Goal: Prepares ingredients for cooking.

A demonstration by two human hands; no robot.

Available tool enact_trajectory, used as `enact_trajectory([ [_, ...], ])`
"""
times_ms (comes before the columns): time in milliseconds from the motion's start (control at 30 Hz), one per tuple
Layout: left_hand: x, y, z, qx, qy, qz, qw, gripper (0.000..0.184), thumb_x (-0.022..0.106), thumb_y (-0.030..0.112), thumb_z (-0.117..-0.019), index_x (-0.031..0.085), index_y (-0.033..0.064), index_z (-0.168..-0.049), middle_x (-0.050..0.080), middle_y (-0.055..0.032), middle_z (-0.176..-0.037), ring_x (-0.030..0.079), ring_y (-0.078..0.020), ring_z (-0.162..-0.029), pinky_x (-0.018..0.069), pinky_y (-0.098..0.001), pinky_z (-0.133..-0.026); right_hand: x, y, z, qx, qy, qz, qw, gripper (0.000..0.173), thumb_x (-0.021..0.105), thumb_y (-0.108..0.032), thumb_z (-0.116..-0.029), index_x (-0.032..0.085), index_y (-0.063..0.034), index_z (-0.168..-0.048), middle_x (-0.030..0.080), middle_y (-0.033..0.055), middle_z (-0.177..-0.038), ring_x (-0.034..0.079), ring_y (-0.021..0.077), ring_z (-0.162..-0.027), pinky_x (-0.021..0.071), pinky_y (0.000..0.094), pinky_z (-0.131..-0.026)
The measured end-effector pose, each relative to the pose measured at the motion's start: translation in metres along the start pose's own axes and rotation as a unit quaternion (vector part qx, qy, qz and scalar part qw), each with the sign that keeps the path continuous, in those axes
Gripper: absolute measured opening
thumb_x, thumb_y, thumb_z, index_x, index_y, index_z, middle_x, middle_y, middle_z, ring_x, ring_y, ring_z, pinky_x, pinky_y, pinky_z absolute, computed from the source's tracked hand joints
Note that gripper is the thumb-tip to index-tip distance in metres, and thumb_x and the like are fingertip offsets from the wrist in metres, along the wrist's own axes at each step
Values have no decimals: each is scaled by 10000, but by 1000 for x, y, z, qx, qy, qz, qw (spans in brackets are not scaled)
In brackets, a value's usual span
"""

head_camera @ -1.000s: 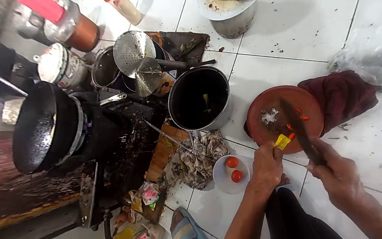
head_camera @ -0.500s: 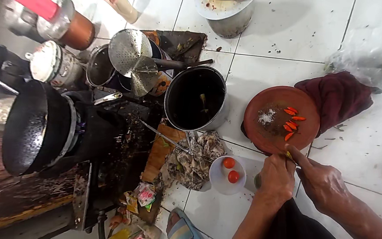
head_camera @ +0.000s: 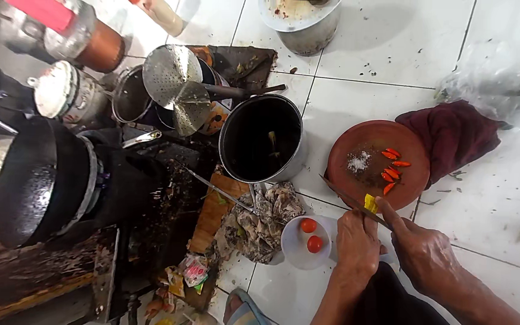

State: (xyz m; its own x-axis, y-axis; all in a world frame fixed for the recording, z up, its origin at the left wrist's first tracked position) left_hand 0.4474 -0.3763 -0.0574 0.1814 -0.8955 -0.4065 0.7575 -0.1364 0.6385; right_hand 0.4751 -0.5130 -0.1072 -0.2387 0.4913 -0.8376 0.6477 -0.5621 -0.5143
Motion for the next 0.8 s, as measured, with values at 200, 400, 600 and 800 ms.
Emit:
enact_trajectory([
  [200,6,-2,4,23,-18,-37,999,271,483,165,-1075,659,-3,-956,579,-72,-748,584,-154,-681,506,-333,-664,-3,-6,-13,-17,3,4,1000,543,477,-104,-887,603,-35,-1411,609,87,-644,551,255,-411,428,401,-366],
  [400,-8,5,5,21,24,21,999,217,523,139,-1058,637,16,-919,548,-35,-694,558,-115,-623,489,-293,-615,-11,-8,-19,-34,1,22,999,537,493,-96,-872,579,13,-1391,607,93,-637,558,265,-415,430,403,-366],
  [600,-4,4,9,54,63,-32,996,268,520,169,-1057,635,19,-867,527,-24,-646,550,-116,-590,483,-292,-593,-10,-11,-12,-6,11,50,999,499,475,-95,-868,612,15,-1335,580,92,-606,542,269,-397,405,393,-353],
  [800,9,-10,5,118,90,-32,988,238,572,211,-1004,686,48,-873,594,-56,-699,611,-189,-681,508,-394,-639,-12,-24,-32,0,9,70,998,436,501,-101,-882,618,82,-1261,550,87,-573,558,278,-416,419,401,-367],
])
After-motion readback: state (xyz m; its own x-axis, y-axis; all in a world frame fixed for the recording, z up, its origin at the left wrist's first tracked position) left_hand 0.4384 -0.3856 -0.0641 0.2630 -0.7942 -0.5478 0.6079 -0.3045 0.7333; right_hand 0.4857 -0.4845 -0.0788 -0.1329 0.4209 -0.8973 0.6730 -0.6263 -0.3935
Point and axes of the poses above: each hand's wrist, its own z-axis away from the middle knuckle, its own x-axis out of the palm, y = z × x, the point moved 2 cm from there along -z, towards the middle knuckle
